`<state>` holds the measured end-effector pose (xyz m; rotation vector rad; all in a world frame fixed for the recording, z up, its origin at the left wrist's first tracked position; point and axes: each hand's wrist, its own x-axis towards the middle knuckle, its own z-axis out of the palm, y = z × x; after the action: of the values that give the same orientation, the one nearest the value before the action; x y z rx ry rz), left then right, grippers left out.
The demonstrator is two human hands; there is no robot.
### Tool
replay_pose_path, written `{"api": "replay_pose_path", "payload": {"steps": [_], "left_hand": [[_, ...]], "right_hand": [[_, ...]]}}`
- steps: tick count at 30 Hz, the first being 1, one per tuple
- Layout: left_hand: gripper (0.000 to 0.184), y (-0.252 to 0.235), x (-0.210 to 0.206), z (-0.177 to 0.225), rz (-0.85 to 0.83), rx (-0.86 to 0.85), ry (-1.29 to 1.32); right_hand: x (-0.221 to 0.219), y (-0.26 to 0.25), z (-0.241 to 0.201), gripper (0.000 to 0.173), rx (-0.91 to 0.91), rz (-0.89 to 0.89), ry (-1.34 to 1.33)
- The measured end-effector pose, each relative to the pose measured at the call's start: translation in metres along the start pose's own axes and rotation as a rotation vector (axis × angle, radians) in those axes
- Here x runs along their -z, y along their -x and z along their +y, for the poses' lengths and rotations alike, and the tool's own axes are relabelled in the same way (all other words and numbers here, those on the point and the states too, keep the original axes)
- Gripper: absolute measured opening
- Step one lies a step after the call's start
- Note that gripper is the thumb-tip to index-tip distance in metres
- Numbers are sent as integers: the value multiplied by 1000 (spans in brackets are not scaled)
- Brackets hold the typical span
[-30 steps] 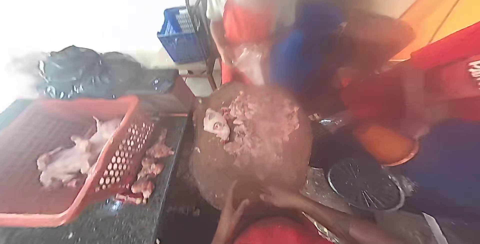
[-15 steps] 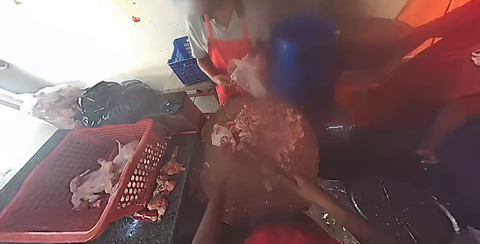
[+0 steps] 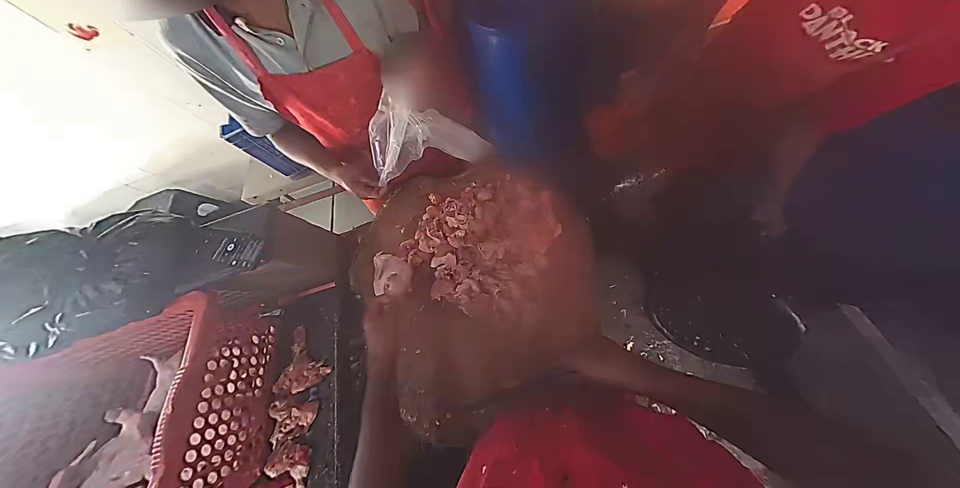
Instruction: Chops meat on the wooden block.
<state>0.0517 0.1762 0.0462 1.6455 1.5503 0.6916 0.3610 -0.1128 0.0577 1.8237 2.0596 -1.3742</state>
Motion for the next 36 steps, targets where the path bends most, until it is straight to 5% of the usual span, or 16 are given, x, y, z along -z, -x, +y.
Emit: {"api": "replay_pose_path", "payload": {"steps": [5,11,15,19,25,28,32,36], "left_hand": [[31,58,106,64,189,-41,199],[19,147,169,52,127,-130,193],[19,191,157,28,36,-99,203],[12,204,127,27,10,-70,313],[12,198,70,-5,-33,46,488],[13,183,29,-51,-102,138,417],[11,187,25,-58,-23,129,507],[8,184,25,-52,73,169,672]], "right_hand": [[63,-27,30,41,-115,159,-17],[101,-56,32,43,-254,377,-95],[61,-59,-38,47,-96,222,-303],[3,-90,-51,49,-84,5,-512],[13,-87,-50,50,-142,138,-478],[45,-69,-90,50,52,281,-492],[75,-31,-175,62,617,474,-715],[33,-48,-200,70,835,701,-490]]}}
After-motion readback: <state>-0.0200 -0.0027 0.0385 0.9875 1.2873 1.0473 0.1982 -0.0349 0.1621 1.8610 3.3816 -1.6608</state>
